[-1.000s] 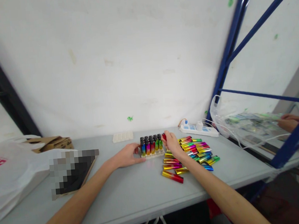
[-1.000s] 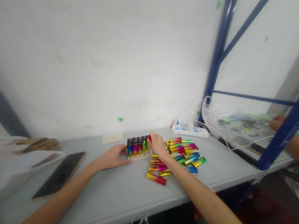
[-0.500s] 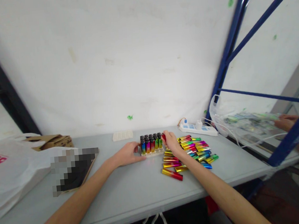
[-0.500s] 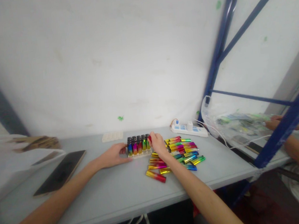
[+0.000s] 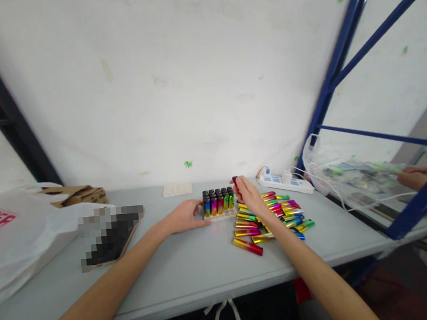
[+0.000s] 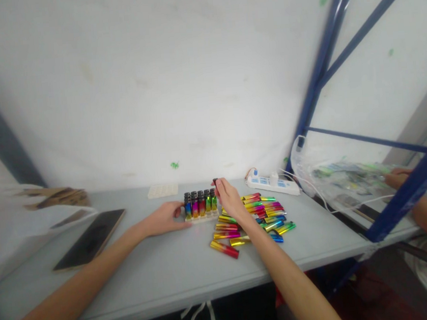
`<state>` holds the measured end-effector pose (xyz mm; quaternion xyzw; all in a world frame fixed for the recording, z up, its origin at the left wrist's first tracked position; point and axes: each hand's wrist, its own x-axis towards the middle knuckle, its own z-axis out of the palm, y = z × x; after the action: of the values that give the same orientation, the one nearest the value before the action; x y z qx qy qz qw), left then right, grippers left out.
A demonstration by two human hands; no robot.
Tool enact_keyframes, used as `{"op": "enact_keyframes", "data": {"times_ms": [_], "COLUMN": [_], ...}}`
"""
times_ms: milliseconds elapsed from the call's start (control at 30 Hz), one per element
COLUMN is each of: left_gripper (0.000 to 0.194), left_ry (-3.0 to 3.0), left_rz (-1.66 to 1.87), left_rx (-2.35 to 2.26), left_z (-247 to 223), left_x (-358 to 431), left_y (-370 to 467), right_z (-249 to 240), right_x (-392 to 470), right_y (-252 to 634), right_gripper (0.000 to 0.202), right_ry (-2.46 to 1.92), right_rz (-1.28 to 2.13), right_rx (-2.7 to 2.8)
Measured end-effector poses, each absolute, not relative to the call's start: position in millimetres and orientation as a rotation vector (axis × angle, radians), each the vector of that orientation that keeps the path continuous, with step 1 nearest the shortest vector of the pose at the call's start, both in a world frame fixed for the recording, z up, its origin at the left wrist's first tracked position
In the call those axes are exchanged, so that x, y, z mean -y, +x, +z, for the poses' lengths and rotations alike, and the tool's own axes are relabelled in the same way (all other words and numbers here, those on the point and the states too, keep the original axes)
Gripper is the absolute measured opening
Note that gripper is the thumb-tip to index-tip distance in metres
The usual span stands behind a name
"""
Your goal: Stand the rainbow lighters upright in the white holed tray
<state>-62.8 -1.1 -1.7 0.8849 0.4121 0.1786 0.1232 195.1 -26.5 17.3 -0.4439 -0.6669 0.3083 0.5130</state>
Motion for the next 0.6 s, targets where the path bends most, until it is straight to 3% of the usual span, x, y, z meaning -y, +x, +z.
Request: {"op": "enact_keyframes", "data": {"times_ms": [267,600], "left_gripper": [0.055,0.057], "left_ry": [2.588,2.570], "left_rz": [0.514,0.475], "left_rx": [-1.201,-1.223], "left_z": [-1.0,1.4], "left_x": [2.3,4.3], "left_y": [-62.6,-61.5], "right_z": [24.4,19.0], "right_x": [35.3,33.4], "right_y": [197.1,199.8], "right_gripper": [0.031,0.023], "right_ry": [-1.114,-1.248], "right_rz": [0.263,0.410], "right_rx": [1.833,2.038]}}
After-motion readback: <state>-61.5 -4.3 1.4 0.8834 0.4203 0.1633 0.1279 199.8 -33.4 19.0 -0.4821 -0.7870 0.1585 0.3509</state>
